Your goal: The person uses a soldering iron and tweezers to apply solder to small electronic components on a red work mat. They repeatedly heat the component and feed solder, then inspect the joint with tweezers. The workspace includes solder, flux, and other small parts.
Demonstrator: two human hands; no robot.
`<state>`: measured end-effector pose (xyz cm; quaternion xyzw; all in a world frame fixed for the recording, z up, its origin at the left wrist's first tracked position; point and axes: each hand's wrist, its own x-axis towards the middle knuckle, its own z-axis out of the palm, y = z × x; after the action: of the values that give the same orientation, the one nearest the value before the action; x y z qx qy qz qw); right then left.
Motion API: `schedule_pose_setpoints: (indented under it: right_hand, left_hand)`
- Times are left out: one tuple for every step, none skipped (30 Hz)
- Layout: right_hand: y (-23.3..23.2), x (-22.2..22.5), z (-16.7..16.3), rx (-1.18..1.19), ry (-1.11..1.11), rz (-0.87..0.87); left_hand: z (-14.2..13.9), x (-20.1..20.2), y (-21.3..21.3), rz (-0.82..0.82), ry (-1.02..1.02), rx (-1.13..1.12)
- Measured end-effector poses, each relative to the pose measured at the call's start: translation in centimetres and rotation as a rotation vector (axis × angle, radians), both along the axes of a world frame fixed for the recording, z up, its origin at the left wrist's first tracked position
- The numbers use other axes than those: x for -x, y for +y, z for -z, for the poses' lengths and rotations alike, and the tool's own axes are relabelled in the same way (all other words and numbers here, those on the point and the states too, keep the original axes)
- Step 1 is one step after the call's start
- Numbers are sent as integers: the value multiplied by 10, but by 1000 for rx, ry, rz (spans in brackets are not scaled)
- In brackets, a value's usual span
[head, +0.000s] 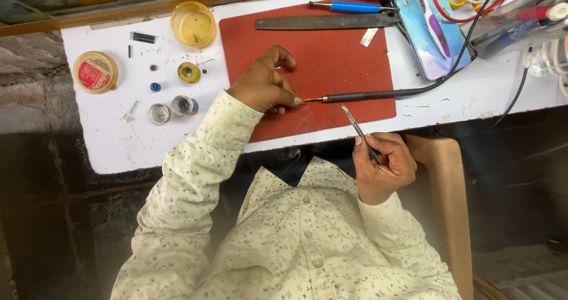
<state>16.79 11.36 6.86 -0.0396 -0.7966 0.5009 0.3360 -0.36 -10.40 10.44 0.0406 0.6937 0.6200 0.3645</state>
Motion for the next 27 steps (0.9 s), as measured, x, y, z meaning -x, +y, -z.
schedule_pose_setpoints:
  right_hand:
    - [1,0,1,6,11,1]
    - [2,1,1,21,11,-2]
    - [2,1,1,36,11,-6]
    - [3,0,1,51,9,-10]
    - [4,0,1,67,11,-13]
    - [4,-1,0,83,13,-18]
    - [5,-2,0,98,16,-22]
    - [6,-2,0,87,9,-11]
    - [7,-2,-1,75,4,0]
    - [10,-3,-2,63,1,10]
    - [12,-3,-3,85,-4,9]
    - [14,-4,-4,107,-9,7]
    - [16,-5,-4,130,-14,3]
    - [19,-4,-4,158,-4,-3]
    - [21,-3,-4,186,5,-9]
    - [23,-3,-4,214,14,-16]
    - [25,-2,-4,207,18,-13]
    - [27,-3,-4,199,22,-10]
    - [28,-2,-4,192,27,-6]
    - [29,-2,-4,186,31,-5]
    - [30,-1,-5,180,33,-4]
    - [30,-1,-5,175,37,-1]
    - [30,-1,-5,178,33,4]
    - [31,-1,-6,181,29,9]
    - [32,-1,-7,184,24,15]
    - [32,-2,-7,185,25,19]
    - [33,-2,-8,185,25,23]
  left_hand:
    - [3,3,-2,-8,-23,-37]
    - [5,5,-4,-7,-21,-40]
    - [7,7,-6,-7,-19,-43]
    - [9,8,-8,-7,-20,-45]
    - [11,9,-10,-5,-17,-69]
    - [13,9,-11,-3,-14,-94]
    - [14,9,-13,-1,-11,-119]
    - [14,10,-16,-1,-27,-151]
    - [13,12,-18,0,-41,-183]
    - [11,13,-21,0,-54,-216]
    - [8,15,-24,11,-47,-221]
    - [4,16,-28,20,-40,-226]
    - [0,17,-30,28,-33,-231]
    - [-5,17,-32,21,-28,-214]
    - [-9,17,-34,13,-24,-197]
    - [-14,17,-37,5,-20,-179]
    - [-18,17,-38,-4,-12,-167]
    - [-22,17,-39,-13,-5,-156]
    - [-27,17,-40,-20,3,-145]
    - [-32,17,-41,-33,11,-155]
    - [-36,16,-41,-46,18,-165]
    - [-42,15,-42,-57,27,-175]
    - [-48,15,-41,-57,45,-155]
    - [-54,13,-40,-56,63,-135]
    - [-62,11,-39,-55,80,-115]
    - [-69,8,-38,-43,95,-143]
    - [-77,2,-37,-31,109,-171]
